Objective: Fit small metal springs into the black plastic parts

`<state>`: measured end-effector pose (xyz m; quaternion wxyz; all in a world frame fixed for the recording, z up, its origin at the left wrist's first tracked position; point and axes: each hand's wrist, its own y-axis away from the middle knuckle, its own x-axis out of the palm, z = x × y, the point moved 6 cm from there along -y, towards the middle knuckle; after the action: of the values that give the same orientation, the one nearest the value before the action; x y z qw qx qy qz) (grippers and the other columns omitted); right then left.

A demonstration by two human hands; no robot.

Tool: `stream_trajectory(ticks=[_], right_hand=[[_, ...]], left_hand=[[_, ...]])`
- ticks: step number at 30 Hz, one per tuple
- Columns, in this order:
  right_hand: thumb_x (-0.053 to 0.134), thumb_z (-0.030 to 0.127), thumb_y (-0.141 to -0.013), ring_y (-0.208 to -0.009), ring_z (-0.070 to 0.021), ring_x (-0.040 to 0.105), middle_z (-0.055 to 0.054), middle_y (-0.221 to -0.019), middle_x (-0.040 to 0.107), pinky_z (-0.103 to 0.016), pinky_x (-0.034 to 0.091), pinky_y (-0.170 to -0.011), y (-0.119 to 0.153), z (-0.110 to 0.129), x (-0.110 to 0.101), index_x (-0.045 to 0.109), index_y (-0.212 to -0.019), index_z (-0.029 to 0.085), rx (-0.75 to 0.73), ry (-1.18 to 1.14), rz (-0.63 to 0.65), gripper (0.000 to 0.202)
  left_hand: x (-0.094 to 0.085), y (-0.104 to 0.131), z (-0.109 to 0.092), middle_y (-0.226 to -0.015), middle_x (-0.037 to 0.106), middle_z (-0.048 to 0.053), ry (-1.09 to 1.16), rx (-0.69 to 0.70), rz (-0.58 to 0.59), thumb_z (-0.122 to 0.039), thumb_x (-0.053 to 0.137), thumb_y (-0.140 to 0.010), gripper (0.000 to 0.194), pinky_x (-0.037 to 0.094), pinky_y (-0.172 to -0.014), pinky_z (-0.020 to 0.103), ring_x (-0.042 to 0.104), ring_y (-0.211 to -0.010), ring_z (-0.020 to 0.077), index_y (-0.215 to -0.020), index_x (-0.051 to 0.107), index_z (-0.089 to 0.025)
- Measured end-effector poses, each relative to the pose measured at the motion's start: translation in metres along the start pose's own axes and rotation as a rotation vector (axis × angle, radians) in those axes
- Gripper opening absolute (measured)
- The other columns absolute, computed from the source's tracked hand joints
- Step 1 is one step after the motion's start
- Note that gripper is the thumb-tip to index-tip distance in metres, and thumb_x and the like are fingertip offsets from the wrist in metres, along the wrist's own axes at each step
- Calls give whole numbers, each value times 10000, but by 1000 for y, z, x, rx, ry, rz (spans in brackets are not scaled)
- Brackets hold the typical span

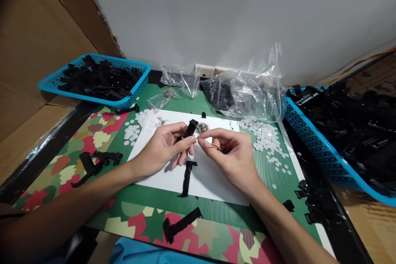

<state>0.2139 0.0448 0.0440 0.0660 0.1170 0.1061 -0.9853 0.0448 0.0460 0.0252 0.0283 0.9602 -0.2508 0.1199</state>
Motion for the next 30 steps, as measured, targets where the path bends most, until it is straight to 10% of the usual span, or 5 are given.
stream_trajectory(ticks=[7, 12, 30], right_hand=[[802, 216, -899, -469, -92, 401, 44, -546, 518, -256, 300, -444, 9, 17, -5, 840, -898, 213, -209, 196, -89, 38], [764, 168, -922, -423, -84, 433, 47, -547, 602, -243, 359, -427, 19, 31, 3, 829, -962, 235, -399, 375, -48, 102], [675, 53, -966, -512, -124, 627, 3, -684, 727, -259, 499, -530, 28, 37, 18, 759, -1170, 209, -700, 443, 131, 270]], left_hand=[[2, 5, 6, -770, 749, 38, 29, -111, 28, -637, 543, -1047, 427, 400, -318, 166, 590, -375, 115, -1092, 519, -214], [0, 8, 3, -529, 526, -62, -8, -113, -25, -675, 485, -1057, 475, 270, -344, 130, 389, -337, 59, -1052, 568, -208], [1, 12, 2, -778, 472, -27, -84, -95, -74, -652, 572, -1022, 430, 437, -530, 153, 474, -624, 103, -1017, 560, -222]])
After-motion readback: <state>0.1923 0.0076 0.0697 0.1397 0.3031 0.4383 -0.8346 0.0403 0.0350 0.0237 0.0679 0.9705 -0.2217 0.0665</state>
